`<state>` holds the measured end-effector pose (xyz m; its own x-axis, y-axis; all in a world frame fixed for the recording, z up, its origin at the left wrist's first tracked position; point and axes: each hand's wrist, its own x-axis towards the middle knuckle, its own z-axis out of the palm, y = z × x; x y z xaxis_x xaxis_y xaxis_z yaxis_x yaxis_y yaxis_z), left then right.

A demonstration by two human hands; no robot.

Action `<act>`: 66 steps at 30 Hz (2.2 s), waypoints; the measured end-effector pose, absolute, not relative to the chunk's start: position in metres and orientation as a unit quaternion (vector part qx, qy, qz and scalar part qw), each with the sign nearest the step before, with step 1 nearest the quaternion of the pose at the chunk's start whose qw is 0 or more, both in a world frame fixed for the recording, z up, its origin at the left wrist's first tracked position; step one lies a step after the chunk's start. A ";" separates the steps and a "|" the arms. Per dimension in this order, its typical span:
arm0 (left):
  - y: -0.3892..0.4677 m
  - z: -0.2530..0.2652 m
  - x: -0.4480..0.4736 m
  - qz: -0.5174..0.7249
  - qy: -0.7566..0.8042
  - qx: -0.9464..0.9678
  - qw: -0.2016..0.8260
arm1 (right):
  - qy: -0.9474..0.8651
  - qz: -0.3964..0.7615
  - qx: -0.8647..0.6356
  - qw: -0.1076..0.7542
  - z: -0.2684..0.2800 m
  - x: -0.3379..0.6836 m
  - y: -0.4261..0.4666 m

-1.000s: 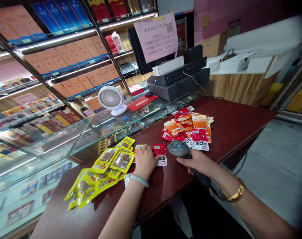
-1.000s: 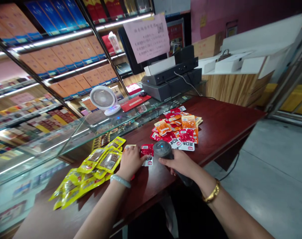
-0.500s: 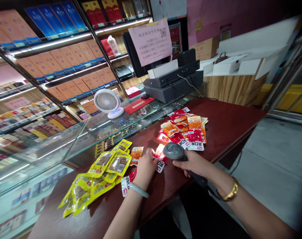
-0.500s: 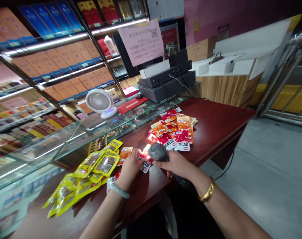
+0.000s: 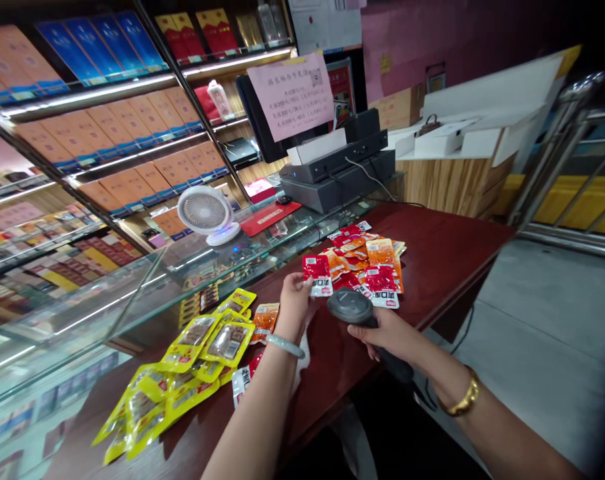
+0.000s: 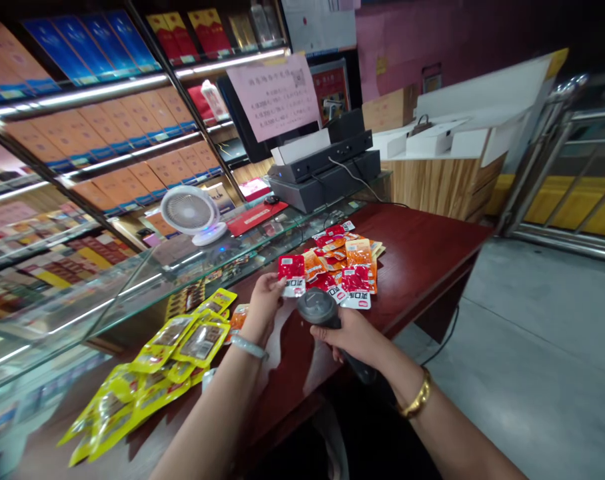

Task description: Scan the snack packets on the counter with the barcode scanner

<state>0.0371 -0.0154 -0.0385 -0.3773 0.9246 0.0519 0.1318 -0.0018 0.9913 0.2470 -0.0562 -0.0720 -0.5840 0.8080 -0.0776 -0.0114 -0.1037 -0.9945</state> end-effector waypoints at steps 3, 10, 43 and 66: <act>0.009 -0.038 0.057 0.566 0.576 0.432 0.401 | -0.591 0.665 -0.340 0.306 -0.073 0.247 -0.057; 0.008 -0.043 0.057 0.508 0.591 0.525 0.342 | -0.601 0.651 -0.361 0.291 -0.066 0.254 -0.062; -0.084 -0.040 -0.003 0.046 0.720 0.687 -0.092 | -0.629 0.646 -0.345 0.260 -0.056 0.228 -0.066; 0.057 -0.019 0.082 0.444 0.609 0.486 0.443 | -0.607 0.644 -0.365 0.289 -0.077 0.249 -0.059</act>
<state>0.0815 0.0567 -0.0189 -0.1360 0.9849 -0.1075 0.1978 0.1333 0.9711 0.2491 -0.0593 -0.0773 -0.5665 0.8155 -0.1186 0.0695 -0.0961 -0.9929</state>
